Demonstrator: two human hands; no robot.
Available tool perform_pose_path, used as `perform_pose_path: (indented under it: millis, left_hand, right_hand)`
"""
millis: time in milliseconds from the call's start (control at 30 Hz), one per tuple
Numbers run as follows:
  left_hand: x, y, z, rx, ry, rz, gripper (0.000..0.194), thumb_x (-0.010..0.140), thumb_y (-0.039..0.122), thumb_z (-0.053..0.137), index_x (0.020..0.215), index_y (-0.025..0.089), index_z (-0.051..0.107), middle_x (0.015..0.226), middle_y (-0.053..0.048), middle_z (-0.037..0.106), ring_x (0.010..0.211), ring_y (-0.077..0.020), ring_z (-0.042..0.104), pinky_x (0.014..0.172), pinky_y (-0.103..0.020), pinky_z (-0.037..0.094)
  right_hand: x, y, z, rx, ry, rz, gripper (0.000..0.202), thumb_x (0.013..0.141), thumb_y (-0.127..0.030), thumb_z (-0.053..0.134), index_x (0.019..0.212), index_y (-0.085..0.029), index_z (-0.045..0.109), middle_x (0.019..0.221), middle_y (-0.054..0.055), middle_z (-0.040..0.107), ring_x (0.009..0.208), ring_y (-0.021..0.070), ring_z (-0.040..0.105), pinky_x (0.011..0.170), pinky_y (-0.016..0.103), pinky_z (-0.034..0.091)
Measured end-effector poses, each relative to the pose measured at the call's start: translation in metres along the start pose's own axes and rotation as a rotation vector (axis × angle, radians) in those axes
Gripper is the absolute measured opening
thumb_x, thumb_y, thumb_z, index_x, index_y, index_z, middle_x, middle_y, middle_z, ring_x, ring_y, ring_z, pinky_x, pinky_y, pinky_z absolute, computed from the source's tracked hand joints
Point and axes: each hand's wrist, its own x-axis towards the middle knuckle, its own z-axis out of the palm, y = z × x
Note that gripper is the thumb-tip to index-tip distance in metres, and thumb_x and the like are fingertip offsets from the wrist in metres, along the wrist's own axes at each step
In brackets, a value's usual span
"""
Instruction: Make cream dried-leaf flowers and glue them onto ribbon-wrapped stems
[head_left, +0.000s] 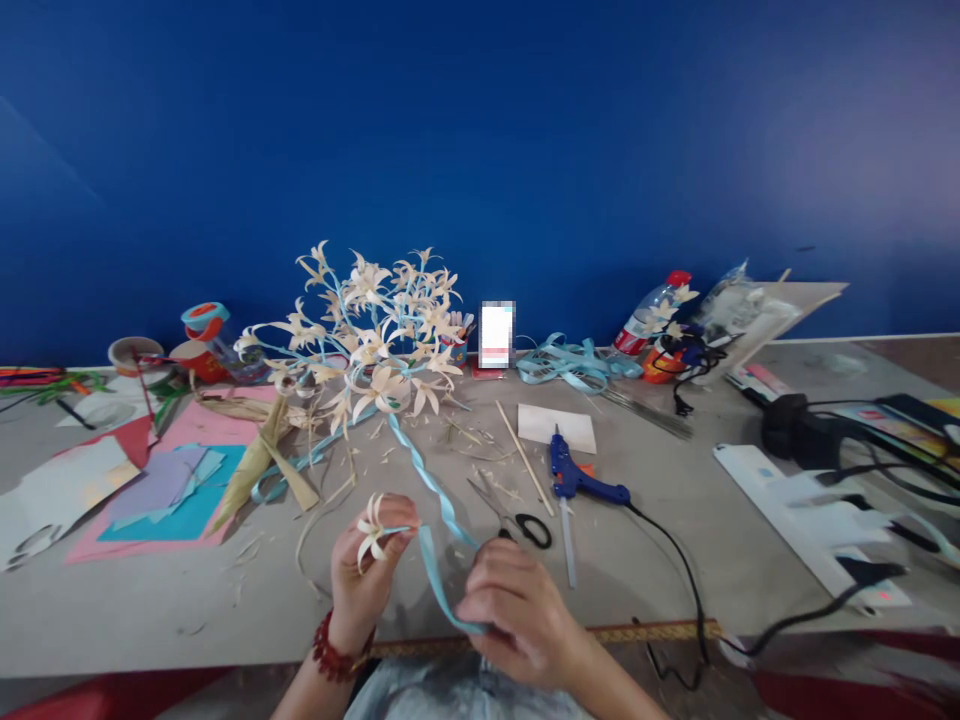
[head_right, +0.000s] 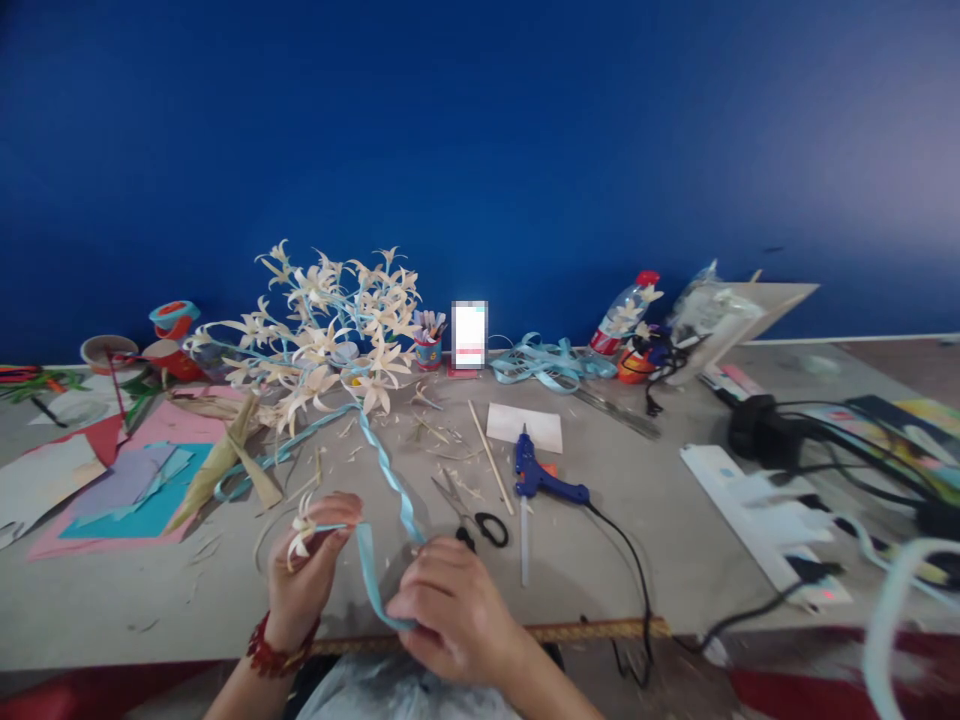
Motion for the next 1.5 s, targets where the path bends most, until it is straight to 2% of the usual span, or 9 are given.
perform_pose_path:
  millis: [133, 200, 333, 467, 700, 933, 1067, 1333, 1500]
  left_hand:
    - [-0.005, -0.012, -0.003, 0.023, 0.016, 0.015, 0.011, 0.08, 0.013, 0.067, 0.082, 0.022, 0.074, 0.086, -0.004, 0.074, 0.088, -0.0219, 0.067, 0.078, -0.032, 0.054]
    - [-0.007, -0.014, -0.005, 0.027, 0.012, 0.011, 0.011, 0.08, 0.013, 0.067, 0.082, 0.022, 0.074, 0.086, -0.004, 0.074, 0.088, -0.0218, 0.068, 0.077, -0.03, 0.054]
    - [-0.012, -0.019, -0.008, 0.013, 0.02, -0.037, 0.008, 0.079, 0.016, 0.068, 0.08, 0.021, 0.075, 0.085, -0.005, 0.074, 0.088, -0.0233, 0.068, 0.075, -0.031, 0.054]
    - [-0.018, -0.024, -0.007, -0.043, 0.035, -0.118, 0.006, 0.078, 0.021, 0.07, 0.079, 0.02, 0.076, 0.083, -0.007, 0.074, 0.088, -0.0261, 0.069, 0.075, -0.034, 0.055]
    - [-0.019, -0.02, 0.006, -0.293, 0.09, -0.213, 0.006, 0.077, 0.024, 0.072, 0.076, 0.02, 0.076, 0.082, -0.006, 0.073, 0.086, -0.0227, 0.067, 0.076, -0.031, 0.054]
    - [-0.016, -0.014, 0.011, -0.439, 0.133, -0.242, 0.004, 0.076, 0.024, 0.075, 0.077, 0.021, 0.076, 0.083, -0.004, 0.072, 0.085, -0.0199, 0.066, 0.078, -0.029, 0.052]
    - [-0.013, -0.014, 0.011, -0.467, 0.128, -0.215, 0.003, 0.078, 0.024, 0.074, 0.079, 0.022, 0.076, 0.083, -0.004, 0.072, 0.087, -0.0198, 0.065, 0.081, -0.031, 0.051]
    - [-0.005, -0.013, 0.02, -0.523, 0.138, -0.22, 0.002, 0.078, 0.024, 0.074, 0.079, 0.023, 0.076, 0.082, -0.002, 0.072, 0.085, -0.0173, 0.065, 0.081, -0.028, 0.049]
    - [0.0, -0.004, 0.025, -0.539, 0.164, -0.232, 0.005, 0.077, 0.027, 0.075, 0.077, 0.022, 0.076, 0.078, -0.003, 0.07, 0.082, -0.0177, 0.064, 0.08, -0.03, 0.05]
  right_hand:
    - [-0.004, -0.002, -0.003, -0.049, -0.108, 0.047, 0.042, 0.091, -0.058, 0.049, 0.102, -0.019, 0.061, 0.093, 0.01, 0.067, 0.084, 0.0211, 0.059, 0.078, 0.035, 0.046]
    - [-0.01, -0.002, -0.008, -0.036, -0.127, 0.108, 0.037, 0.095, -0.051, 0.044, 0.105, -0.019, 0.06, 0.097, 0.01, 0.066, 0.088, 0.0212, 0.059, 0.079, 0.034, 0.046]
    - [-0.032, 0.009, -0.021, -0.099, -0.009, 0.361, 0.021, 0.097, -0.023, 0.036, 0.084, -0.02, 0.052, 0.076, 0.004, 0.059, 0.071, 0.0163, 0.055, 0.066, 0.026, 0.042]
    - [-0.049, 0.023, -0.033, -0.314, 0.077, 0.556, 0.027, 0.096, -0.027, 0.041, 0.071, -0.021, 0.045, 0.066, -0.001, 0.05, 0.06, 0.0145, 0.05, 0.057, 0.024, 0.036]
    - [-0.041, 0.03, -0.04, -0.719, -0.202, 0.713, 0.015, 0.083, -0.031, 0.065, 0.093, -0.021, 0.059, 0.095, 0.006, 0.066, 0.087, 0.0243, 0.062, 0.071, 0.03, 0.042]
    - [-0.027, 0.033, -0.038, -0.798, -0.337, 0.84, 0.004, 0.08, -0.023, 0.06, 0.08, -0.02, 0.06, 0.081, 0.006, 0.069, 0.077, 0.0244, 0.067, 0.061, 0.028, 0.04]
    - [-0.033, 0.04, -0.049, -0.58, -0.264, 0.912, 0.008, 0.082, -0.026, 0.054, 0.08, -0.021, 0.059, 0.079, 0.005, 0.07, 0.077, 0.0231, 0.067, 0.064, 0.028, 0.043]
    - [-0.058, 0.052, -0.063, 0.388, -0.013, 1.116, 0.038, 0.077, -0.054, 0.062, 0.092, -0.021, 0.052, 0.067, -0.004, 0.05, 0.048, 0.01, 0.049, 0.044, 0.021, 0.038]
    - [-0.05, 0.039, -0.061, 0.627, -0.052, 1.06, 0.034, 0.072, -0.045, 0.068, 0.078, -0.02, 0.046, 0.067, -0.003, 0.049, 0.057, 0.0098, 0.043, 0.049, 0.02, 0.034]
